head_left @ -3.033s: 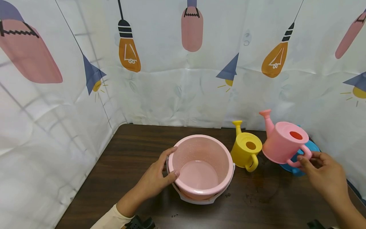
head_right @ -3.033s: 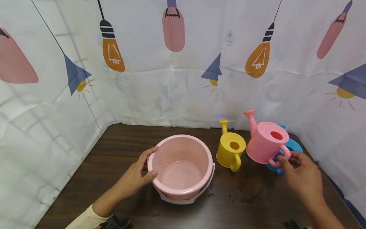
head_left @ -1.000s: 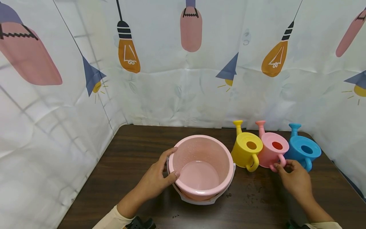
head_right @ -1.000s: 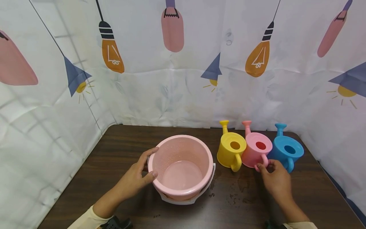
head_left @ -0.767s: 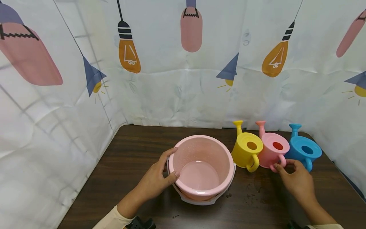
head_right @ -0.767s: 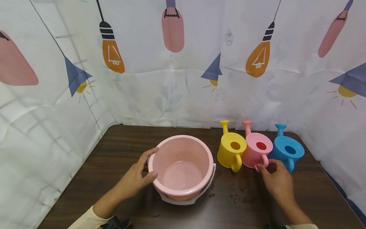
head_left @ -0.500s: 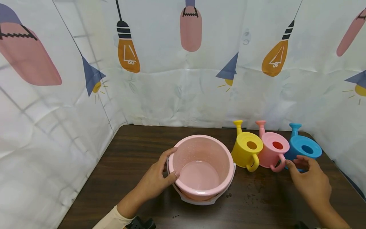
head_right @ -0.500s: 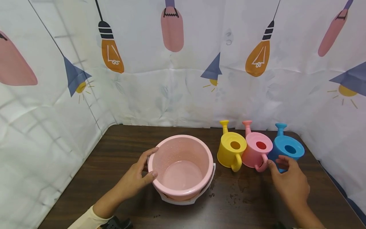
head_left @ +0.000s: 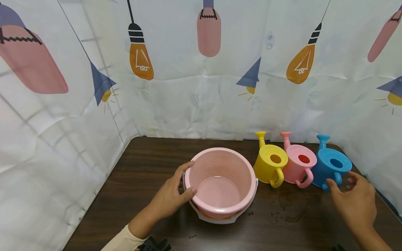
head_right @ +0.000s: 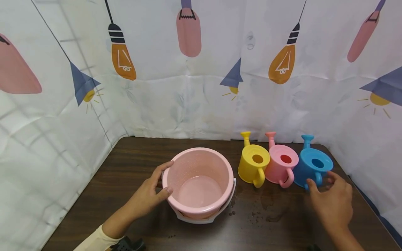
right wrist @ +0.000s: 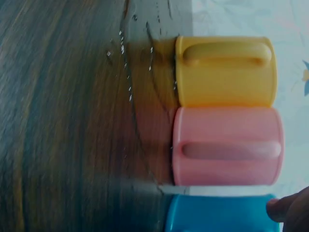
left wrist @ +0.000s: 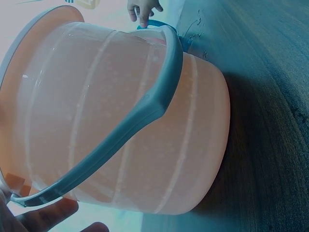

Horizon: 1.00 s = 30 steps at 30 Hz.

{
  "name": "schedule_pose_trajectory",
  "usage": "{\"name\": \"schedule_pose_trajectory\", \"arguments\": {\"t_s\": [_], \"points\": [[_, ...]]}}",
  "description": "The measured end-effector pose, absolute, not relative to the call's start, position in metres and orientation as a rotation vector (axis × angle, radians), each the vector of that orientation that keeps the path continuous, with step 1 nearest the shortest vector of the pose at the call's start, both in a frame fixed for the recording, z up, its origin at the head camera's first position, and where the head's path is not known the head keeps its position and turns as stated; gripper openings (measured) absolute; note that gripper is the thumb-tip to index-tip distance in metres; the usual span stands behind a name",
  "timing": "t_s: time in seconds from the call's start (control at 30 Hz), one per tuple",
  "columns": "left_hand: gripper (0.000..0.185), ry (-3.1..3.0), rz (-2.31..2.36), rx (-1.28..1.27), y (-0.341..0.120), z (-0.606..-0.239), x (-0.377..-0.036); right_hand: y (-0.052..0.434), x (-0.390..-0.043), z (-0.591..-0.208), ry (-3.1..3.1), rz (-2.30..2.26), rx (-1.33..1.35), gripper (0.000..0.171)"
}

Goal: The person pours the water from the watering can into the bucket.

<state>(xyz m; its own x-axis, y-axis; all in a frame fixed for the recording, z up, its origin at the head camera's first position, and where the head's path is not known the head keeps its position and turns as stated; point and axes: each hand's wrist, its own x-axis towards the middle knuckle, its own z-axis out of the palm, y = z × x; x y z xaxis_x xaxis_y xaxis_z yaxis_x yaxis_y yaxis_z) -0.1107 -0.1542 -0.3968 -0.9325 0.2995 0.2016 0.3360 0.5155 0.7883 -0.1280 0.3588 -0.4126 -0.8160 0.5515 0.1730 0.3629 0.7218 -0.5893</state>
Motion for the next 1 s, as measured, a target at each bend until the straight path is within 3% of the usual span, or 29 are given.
{"name": "schedule_pose_trajectory", "arguments": {"t_s": [0.33,1.0], "points": [[0.072,-2.689,-1.429,-0.563,-0.155,-0.398,-0.112,0.373,-0.135,-0.424,-2.651,0.830,-0.580,0.086],[0.071,-2.675,-1.436,-0.593,-0.154,-0.397,-0.111,0.381,-0.140,-0.434,-2.752,0.908,-0.750,0.080]]}}
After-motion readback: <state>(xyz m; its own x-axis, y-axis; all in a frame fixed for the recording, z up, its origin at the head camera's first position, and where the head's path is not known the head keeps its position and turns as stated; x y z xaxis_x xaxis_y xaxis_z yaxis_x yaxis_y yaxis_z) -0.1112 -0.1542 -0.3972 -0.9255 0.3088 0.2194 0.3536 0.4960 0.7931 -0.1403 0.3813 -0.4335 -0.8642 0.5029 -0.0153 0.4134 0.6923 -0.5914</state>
